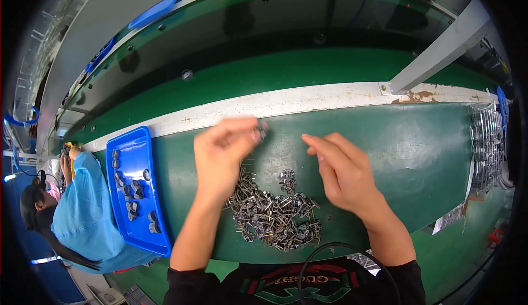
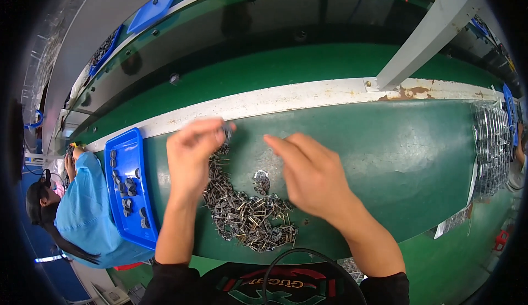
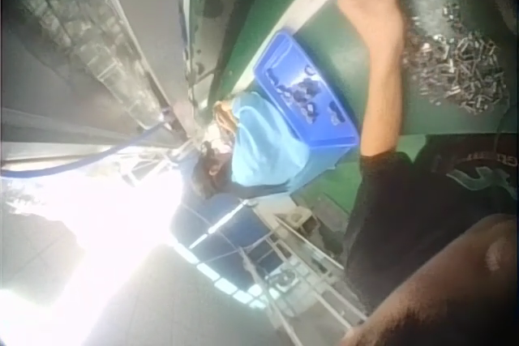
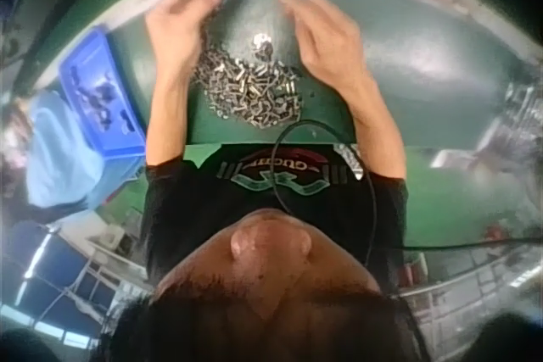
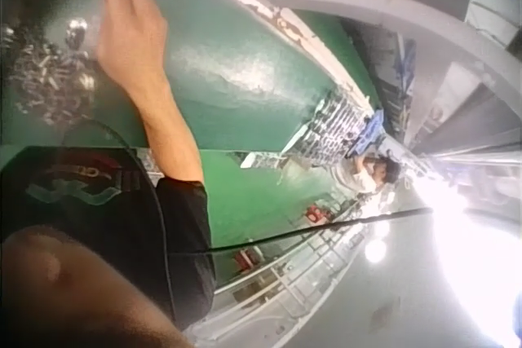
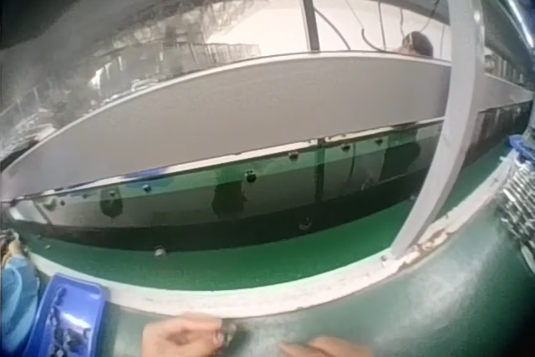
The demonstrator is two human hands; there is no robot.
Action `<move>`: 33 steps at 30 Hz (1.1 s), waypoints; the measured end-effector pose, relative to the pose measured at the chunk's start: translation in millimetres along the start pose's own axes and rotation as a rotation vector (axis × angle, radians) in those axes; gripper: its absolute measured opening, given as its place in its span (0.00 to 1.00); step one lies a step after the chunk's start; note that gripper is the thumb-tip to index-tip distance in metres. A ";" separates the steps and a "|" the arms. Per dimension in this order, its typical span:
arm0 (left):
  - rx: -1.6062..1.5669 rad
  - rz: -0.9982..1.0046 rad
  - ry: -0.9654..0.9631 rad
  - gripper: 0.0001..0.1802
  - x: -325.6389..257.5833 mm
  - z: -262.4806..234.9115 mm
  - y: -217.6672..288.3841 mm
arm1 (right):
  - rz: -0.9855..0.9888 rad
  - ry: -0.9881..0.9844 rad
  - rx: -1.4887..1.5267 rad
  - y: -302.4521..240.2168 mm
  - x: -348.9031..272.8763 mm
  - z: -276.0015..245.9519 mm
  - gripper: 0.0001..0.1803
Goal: The person assembles small mechanical components by hand, placing metal clips onto plastic bases on a conveyor belt, taking the components from a blue tray.
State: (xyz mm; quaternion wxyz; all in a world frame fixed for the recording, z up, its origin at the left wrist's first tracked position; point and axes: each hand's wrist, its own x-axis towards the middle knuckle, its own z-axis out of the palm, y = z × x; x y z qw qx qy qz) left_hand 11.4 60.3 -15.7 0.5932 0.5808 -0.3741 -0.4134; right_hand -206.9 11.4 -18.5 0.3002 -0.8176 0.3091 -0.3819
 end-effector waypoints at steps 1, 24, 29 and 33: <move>0.096 0.053 0.041 0.12 20.3 -6.4 -4.6 | -0.007 -0.001 0.000 7.3 -0.3 -0.3 0.22; 1.051 0.324 0.107 0.20 158.4 -91.5 -12.6 | 0.025 -0.553 0.112 -3.5 -11.3 -9.2 0.21; 1.043 0.269 0.111 0.18 131.5 -86.6 -2.1 | 0.005 -0.534 0.172 -5.4 -6.5 -7.6 0.20; 0.903 0.470 0.052 0.13 62.6 -40.3 7.8 | 0.133 -0.454 0.385 3.8 1.5 -29.5 0.22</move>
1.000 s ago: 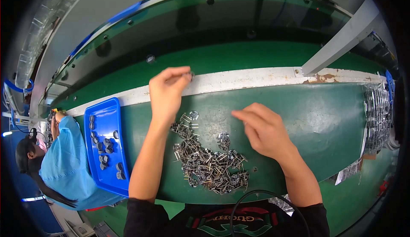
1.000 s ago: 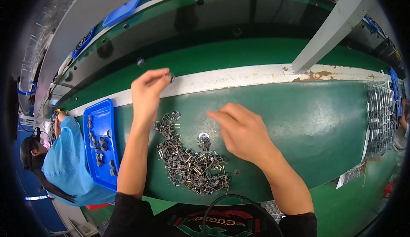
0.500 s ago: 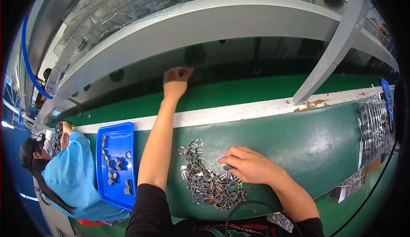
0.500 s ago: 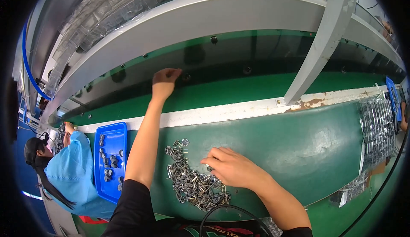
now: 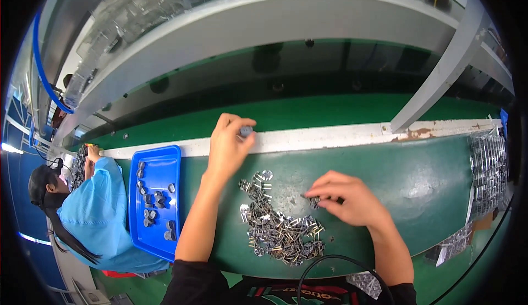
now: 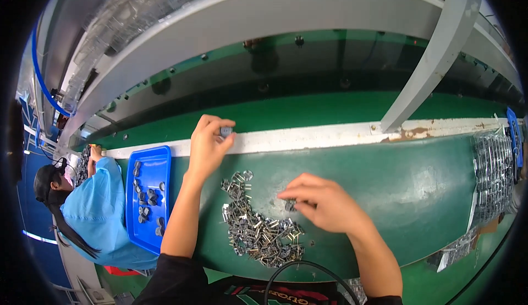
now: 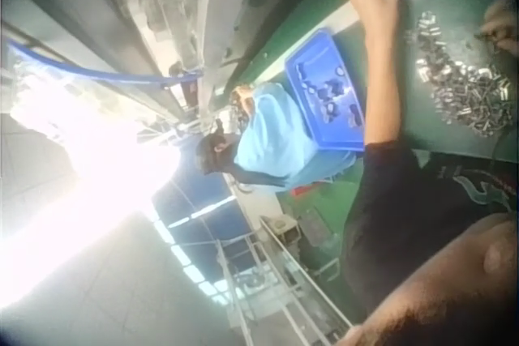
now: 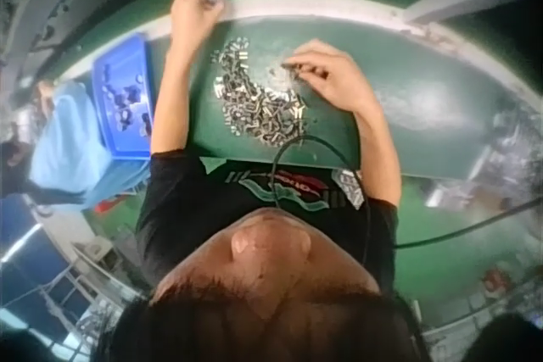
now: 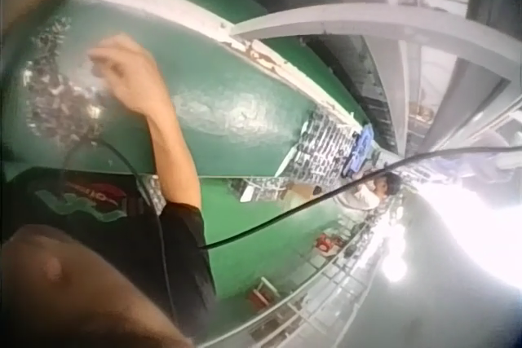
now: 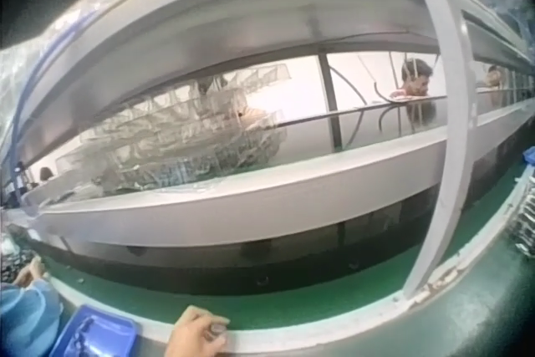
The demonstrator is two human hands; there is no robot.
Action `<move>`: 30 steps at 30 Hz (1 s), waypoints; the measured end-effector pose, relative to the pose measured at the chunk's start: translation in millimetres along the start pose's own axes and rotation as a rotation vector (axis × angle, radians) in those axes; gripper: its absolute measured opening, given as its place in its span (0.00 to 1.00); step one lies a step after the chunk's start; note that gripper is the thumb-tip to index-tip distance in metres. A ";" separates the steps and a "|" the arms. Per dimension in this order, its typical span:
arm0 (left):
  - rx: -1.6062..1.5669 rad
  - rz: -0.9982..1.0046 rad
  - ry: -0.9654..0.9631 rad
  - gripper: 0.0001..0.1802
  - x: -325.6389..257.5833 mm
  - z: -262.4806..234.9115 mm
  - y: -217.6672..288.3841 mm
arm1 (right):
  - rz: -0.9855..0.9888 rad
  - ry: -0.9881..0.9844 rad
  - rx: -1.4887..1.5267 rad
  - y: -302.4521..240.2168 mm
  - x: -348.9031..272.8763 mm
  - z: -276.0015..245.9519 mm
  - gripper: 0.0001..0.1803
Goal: The person assembles small mechanical components by hand, placing metal clips onto plastic bases on a conveyor belt, taking the components from a blue tray.
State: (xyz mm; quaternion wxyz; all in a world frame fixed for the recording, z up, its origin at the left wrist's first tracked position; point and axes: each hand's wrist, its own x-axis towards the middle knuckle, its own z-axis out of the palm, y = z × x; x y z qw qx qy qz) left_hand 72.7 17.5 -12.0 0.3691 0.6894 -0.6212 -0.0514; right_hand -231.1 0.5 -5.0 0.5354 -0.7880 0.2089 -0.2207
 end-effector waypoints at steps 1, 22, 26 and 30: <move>-0.098 -0.042 -0.051 0.13 -16.7 -6.7 26.0 | 0.057 0.006 0.040 -0.8 -1.2 -5.5 0.21; -1.252 -0.474 -0.328 0.23 -90.0 -4.6 66.2 | 0.272 0.319 0.625 -0.6 8.4 30.3 0.10; -1.293 -0.532 -0.422 0.21 -92.3 -7.2 67.5 | 0.021 0.362 0.205 -4.4 6.8 31.1 0.09; -1.403 -0.547 -0.455 0.18 -93.3 -5.0 71.8 | 0.035 0.397 -0.026 -17.3 -0.1 31.8 0.11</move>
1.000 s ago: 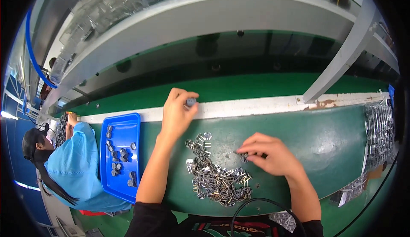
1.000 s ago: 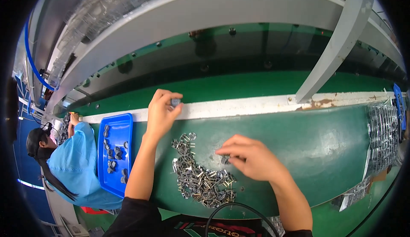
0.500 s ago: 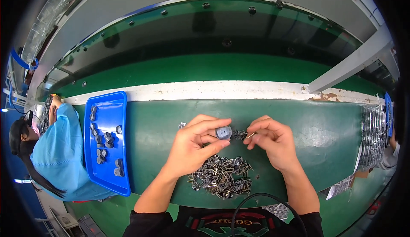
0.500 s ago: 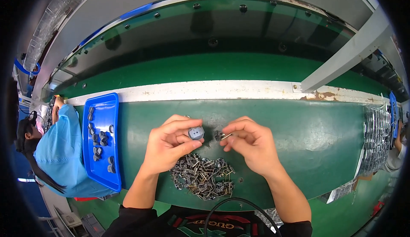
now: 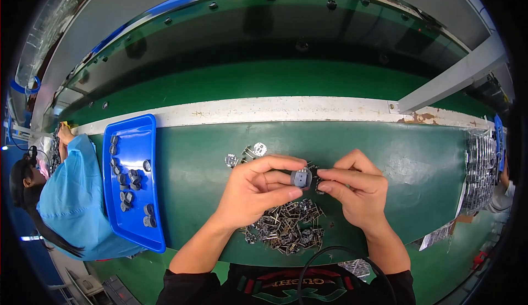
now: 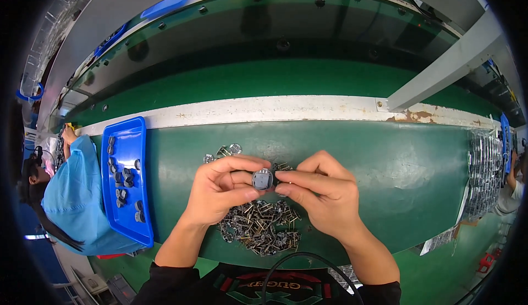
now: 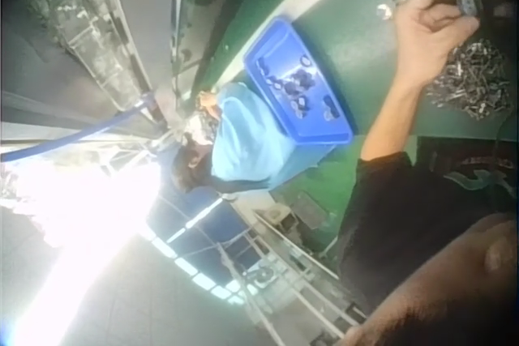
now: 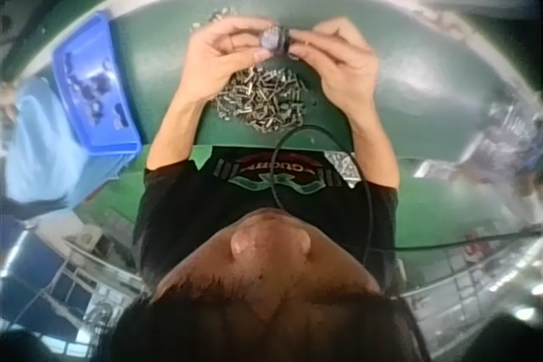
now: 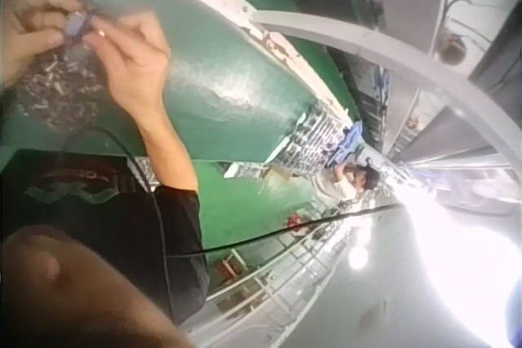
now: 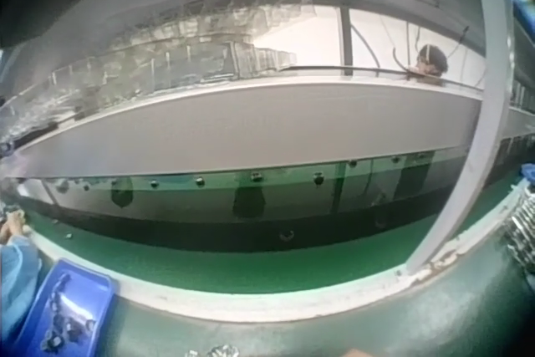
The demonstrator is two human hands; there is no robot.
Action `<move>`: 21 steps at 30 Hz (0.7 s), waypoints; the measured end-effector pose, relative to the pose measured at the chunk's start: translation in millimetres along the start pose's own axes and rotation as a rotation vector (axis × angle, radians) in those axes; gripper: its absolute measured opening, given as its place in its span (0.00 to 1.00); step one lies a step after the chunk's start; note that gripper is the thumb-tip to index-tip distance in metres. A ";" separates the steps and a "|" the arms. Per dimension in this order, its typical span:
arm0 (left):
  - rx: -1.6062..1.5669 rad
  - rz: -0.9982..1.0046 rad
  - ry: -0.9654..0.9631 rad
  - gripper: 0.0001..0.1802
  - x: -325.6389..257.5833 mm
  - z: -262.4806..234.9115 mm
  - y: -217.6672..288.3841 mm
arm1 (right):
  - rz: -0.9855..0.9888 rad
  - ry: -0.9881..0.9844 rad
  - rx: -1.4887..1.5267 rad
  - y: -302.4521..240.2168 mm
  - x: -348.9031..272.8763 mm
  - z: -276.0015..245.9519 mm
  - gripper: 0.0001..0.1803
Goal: The person assembles small mechanical components by hand, placing metal clips onto plastic bases on a conveyor belt, taking the components from a blue tray.
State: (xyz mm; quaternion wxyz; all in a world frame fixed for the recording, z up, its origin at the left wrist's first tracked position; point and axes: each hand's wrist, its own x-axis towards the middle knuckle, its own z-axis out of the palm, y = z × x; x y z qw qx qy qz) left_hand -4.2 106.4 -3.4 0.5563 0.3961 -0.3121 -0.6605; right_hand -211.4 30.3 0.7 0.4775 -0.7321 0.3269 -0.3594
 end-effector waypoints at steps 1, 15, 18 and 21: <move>-0.087 -0.002 -0.011 0.18 0.2 0.8 -2.3 | -0.057 0.029 -0.010 -3.3 1.9 2.7 0.12; 0.112 0.069 -0.053 0.22 -2.2 14.0 -11.1 | -0.343 0.141 -0.184 -9.3 -2.3 9.0 0.12; 0.199 0.098 -0.052 0.21 -2.2 10.6 -16.3 | -0.327 0.163 -0.163 -9.1 -2.0 8.2 0.12; 0.148 0.139 -0.013 0.20 -3.6 11.2 -18.2 | -0.346 0.168 -0.242 -12.3 -1.4 5.0 0.13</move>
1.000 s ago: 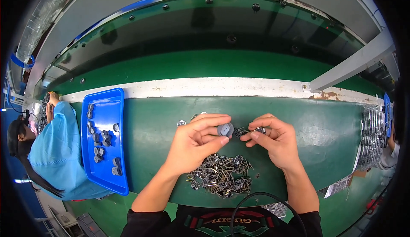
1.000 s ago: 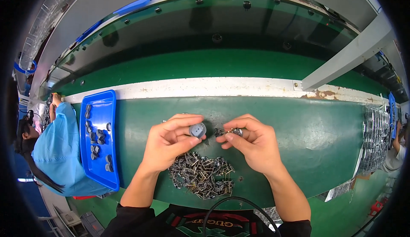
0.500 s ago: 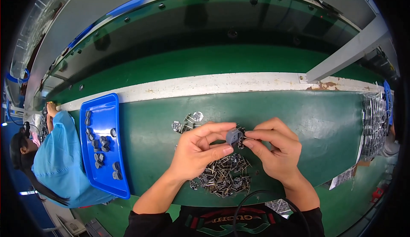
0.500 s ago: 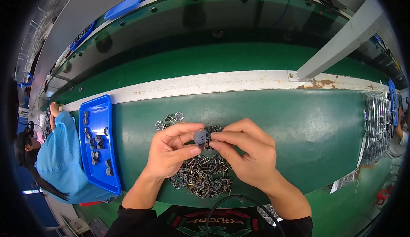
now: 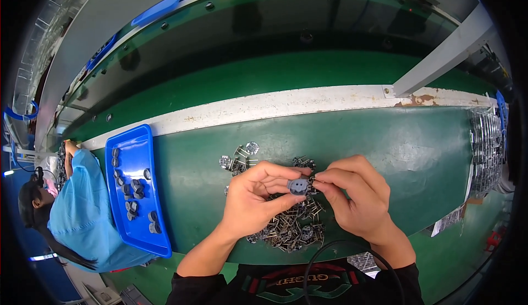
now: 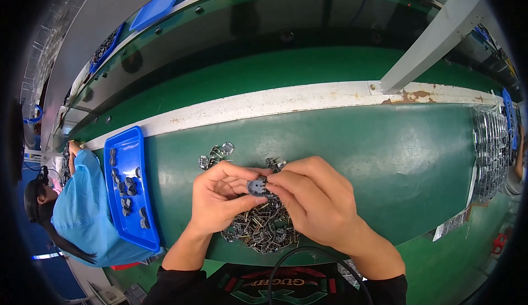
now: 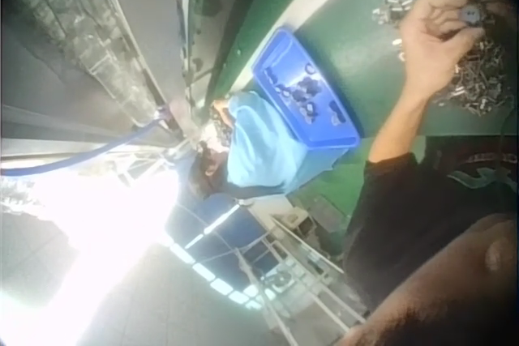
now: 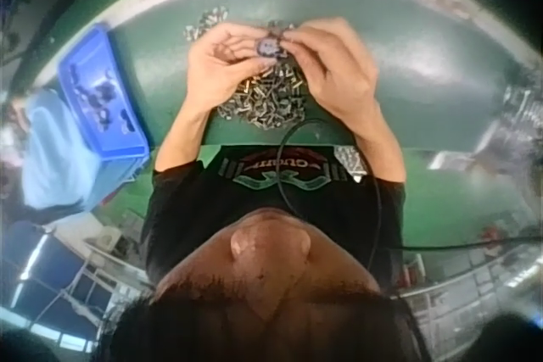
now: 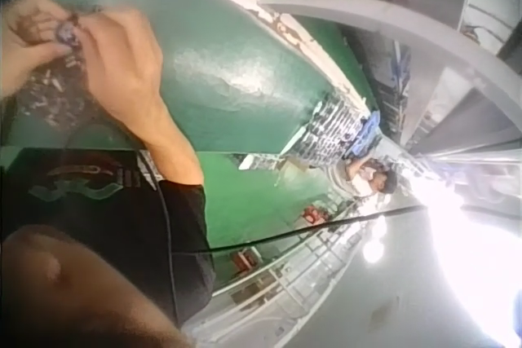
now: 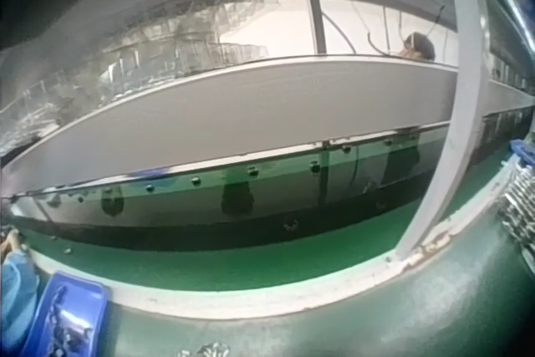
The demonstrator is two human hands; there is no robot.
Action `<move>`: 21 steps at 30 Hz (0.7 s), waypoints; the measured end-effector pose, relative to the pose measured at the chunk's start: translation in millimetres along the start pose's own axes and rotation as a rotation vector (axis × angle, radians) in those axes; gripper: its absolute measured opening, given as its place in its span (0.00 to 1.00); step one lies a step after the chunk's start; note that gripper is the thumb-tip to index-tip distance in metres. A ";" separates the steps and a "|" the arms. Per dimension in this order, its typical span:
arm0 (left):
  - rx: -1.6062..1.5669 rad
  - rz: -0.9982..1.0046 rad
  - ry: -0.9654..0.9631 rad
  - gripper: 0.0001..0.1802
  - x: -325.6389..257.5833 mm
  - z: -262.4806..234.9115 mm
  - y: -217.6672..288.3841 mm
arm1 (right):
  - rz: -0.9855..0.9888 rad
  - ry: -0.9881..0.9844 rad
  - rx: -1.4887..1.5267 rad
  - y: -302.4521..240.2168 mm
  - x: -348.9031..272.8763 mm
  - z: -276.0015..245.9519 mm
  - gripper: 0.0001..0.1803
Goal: The person assembles small mechanical components by hand, placing metal clips onto plastic bases on a conveyor belt, taking the components from a blue tray.
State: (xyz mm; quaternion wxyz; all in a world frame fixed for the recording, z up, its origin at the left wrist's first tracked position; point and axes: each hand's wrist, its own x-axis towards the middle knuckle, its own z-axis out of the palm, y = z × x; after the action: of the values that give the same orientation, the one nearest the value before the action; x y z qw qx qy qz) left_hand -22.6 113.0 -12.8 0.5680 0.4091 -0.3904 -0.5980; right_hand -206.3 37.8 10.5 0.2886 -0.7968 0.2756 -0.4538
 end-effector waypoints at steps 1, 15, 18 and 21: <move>-0.018 0.011 0.013 0.20 -0.1 1.2 0.2 | -0.031 -0.001 -0.028 -1.1 0.0 0.3 0.13; 0.094 -0.041 0.079 0.20 -6.9 10.0 -5.9 | -0.151 -0.042 -0.227 0.8 -7.7 12.5 0.15; 0.061 -0.028 0.089 0.20 -4.0 10.6 0.9 | -0.192 -0.061 -0.267 4.7 -8.8 13.8 0.18; 0.064 -0.073 0.162 0.16 -1.6 6.0 6.3 | -0.176 -0.088 -0.096 8.1 -1.7 12.0 0.20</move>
State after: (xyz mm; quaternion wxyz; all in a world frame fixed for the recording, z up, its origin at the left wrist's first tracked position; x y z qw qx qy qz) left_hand -25.8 114.3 -4.7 0.5623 0.4877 -0.3471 -0.5705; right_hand -197.8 36.1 -1.3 0.2210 -0.8499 0.2129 -0.4283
